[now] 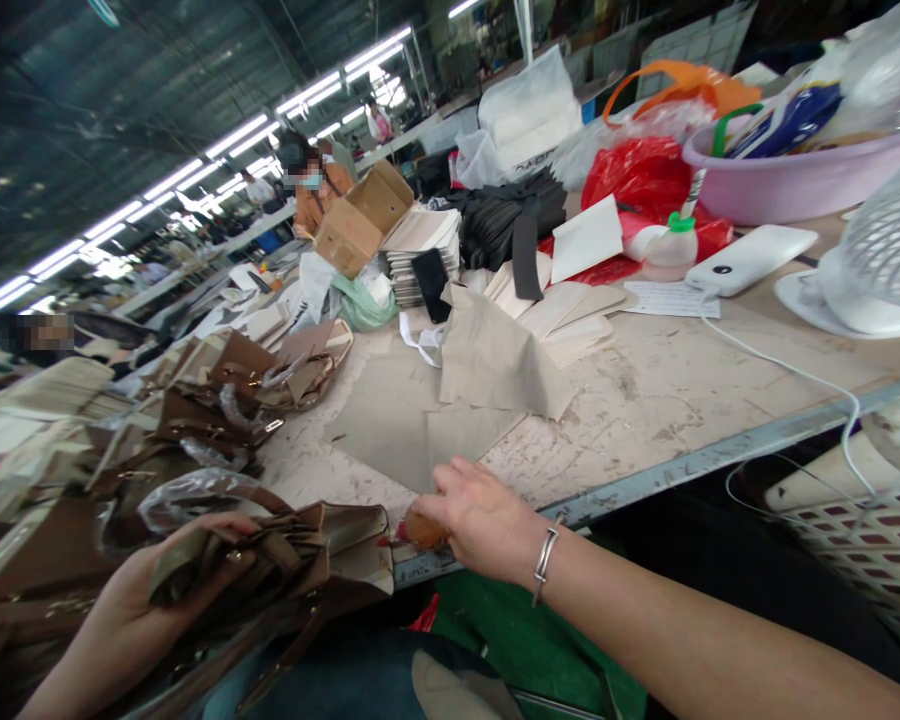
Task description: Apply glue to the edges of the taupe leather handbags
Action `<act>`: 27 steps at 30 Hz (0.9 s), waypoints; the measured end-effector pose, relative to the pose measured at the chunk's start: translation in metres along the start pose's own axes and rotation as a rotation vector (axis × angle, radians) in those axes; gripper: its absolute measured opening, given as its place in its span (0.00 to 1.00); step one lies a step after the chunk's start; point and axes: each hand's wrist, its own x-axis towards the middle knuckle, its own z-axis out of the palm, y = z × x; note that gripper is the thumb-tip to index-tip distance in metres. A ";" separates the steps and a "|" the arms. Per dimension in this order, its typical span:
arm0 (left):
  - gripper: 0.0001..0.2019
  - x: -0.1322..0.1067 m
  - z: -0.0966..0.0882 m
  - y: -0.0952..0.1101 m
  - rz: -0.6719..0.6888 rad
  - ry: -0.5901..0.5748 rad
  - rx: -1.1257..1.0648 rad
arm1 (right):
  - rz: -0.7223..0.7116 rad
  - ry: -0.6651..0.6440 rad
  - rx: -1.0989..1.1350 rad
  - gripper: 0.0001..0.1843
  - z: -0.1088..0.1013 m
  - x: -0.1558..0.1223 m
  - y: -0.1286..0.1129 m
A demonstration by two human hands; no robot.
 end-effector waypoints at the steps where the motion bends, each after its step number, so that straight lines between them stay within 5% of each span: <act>1: 0.12 0.000 0.000 -0.001 0.007 0.006 -0.004 | -0.006 0.002 -0.019 0.26 0.000 0.000 -0.002; 12: 0.12 0.005 -0.001 -0.001 -0.017 -0.029 -0.050 | -0.118 0.102 -0.259 0.15 0.002 -0.007 -0.017; 27: 0.15 0.005 -0.001 -0.001 -0.081 -0.083 -0.048 | -0.026 0.000 -0.050 0.24 -0.001 -0.007 -0.010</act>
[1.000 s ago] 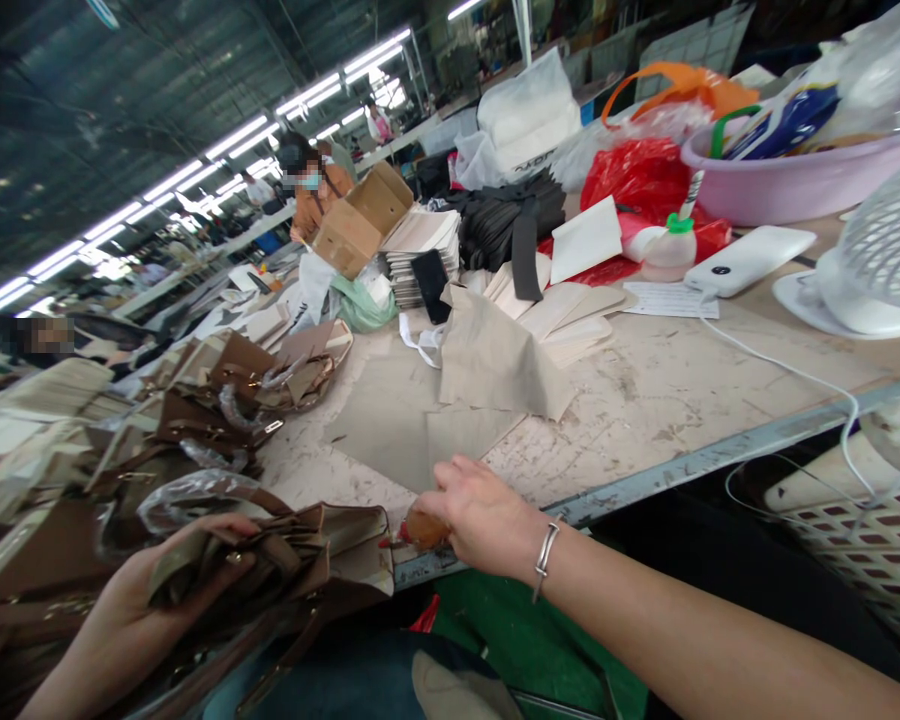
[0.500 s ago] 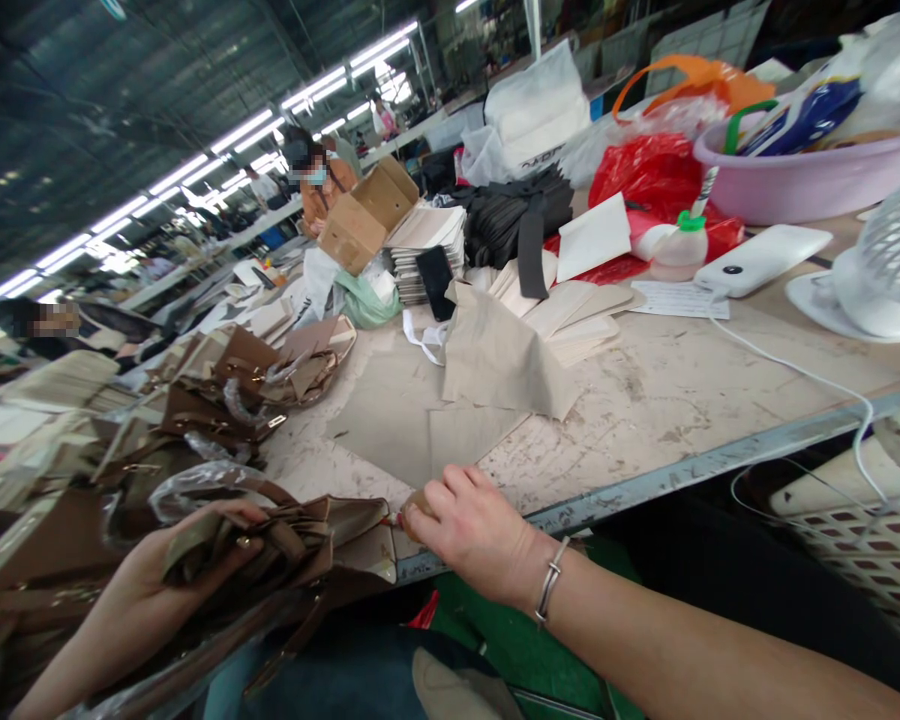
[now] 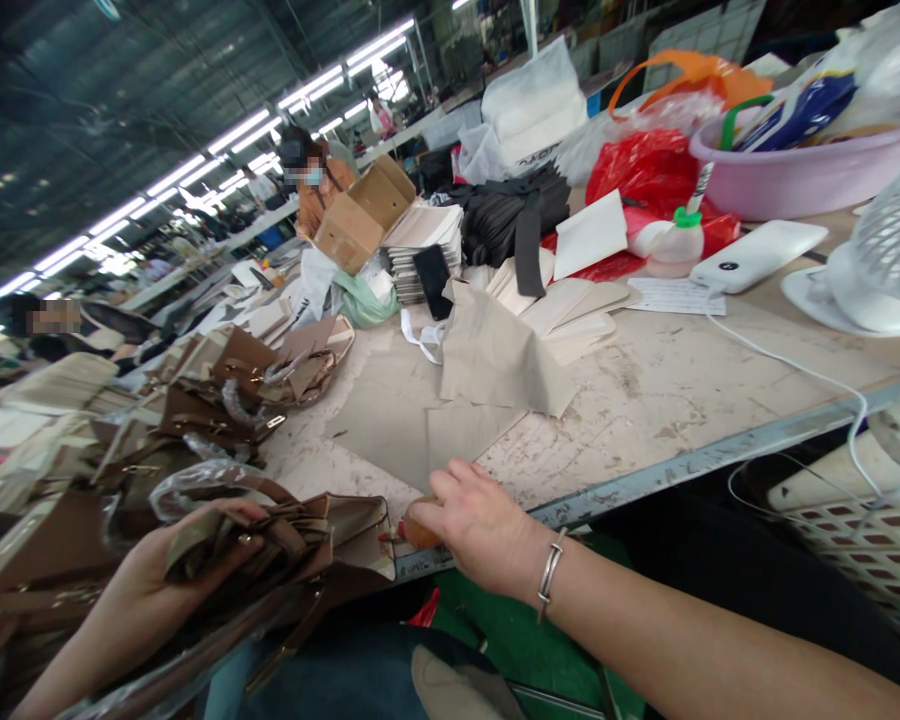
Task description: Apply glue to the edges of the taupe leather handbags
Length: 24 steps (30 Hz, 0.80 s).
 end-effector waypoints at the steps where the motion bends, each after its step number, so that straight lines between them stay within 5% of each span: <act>1: 0.15 0.000 0.000 0.000 0.003 0.003 0.000 | 0.009 0.000 -0.001 0.24 0.000 0.000 0.001; 14: 0.12 0.002 0.001 -0.008 0.061 -0.009 0.011 | 0.030 -0.042 0.049 0.25 -0.007 0.001 0.004; 24: 0.12 0.006 0.000 0.007 0.000 0.002 -0.111 | 0.044 -0.033 0.165 0.28 -0.013 0.001 0.009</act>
